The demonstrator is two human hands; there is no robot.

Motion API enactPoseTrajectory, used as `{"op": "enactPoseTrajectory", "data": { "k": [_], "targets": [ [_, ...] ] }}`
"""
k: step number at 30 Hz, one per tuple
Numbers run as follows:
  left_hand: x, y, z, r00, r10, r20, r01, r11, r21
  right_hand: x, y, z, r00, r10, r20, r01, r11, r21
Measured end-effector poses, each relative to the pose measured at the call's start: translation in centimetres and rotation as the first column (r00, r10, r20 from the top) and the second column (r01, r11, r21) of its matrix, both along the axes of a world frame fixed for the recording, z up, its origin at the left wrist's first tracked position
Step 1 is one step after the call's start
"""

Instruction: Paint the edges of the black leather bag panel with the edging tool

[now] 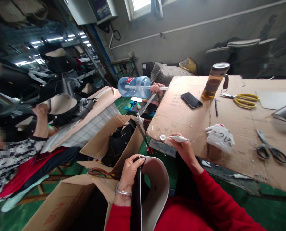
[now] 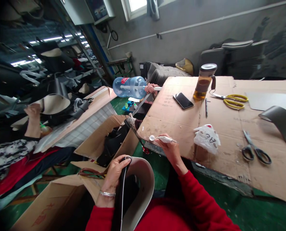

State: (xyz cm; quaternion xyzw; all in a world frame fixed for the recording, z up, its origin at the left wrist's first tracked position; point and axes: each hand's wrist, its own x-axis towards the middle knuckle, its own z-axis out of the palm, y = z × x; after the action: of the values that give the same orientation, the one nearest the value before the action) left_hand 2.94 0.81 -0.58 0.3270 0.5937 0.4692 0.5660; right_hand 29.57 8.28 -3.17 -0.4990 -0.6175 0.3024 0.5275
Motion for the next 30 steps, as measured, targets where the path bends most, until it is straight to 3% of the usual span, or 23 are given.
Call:
{"op": "enactPoseTrajectory", "data": {
  "k": [5,13,17,22,24,26,30],
  "targets": [
    [0.6,0.5,0.3,1.0,-0.028,0.015,0.028,1.0,0.0,0.1,0.1,-0.2,1.0,0.005,0.013,-0.005,1.0,0.005],
    [1.5,0.1,1.3,0.987,-0.115,-0.11,0.12,0.992,0.035,0.1,0.0,-0.1,0.998,-0.018,-0.057,0.018,1.0,-0.002],
    [1.2,0.0,1.2,0.984,-0.116,-0.137,0.123,0.991,0.044,0.3,0.1,0.3,0.967,-0.089,-0.237,0.078,0.996,-0.053],
    [1.0,-0.4,1.2,0.977,-0.143,-0.159,0.154,0.986,0.059,0.7,0.2,0.9,0.861,-0.194,-0.47,0.169,0.981,-0.096],
    [1.1,-0.5,1.3,0.972,-0.15,-0.184,0.165,0.984,0.072,0.3,-0.3,1.1,0.838,-0.142,-0.527,0.088,0.988,-0.126],
    [1.2,-0.5,1.4,0.968,-0.148,-0.201,0.166,0.983,0.079,-0.7,-1.2,1.4,0.825,-0.03,-0.564,-0.077,0.983,-0.166],
    [1.2,-0.6,1.5,0.967,-0.146,-0.207,0.168,0.982,0.089,-3.3,-3.2,2.1,0.781,0.212,-0.587,-0.378,0.909,-0.175]
  ]
}}
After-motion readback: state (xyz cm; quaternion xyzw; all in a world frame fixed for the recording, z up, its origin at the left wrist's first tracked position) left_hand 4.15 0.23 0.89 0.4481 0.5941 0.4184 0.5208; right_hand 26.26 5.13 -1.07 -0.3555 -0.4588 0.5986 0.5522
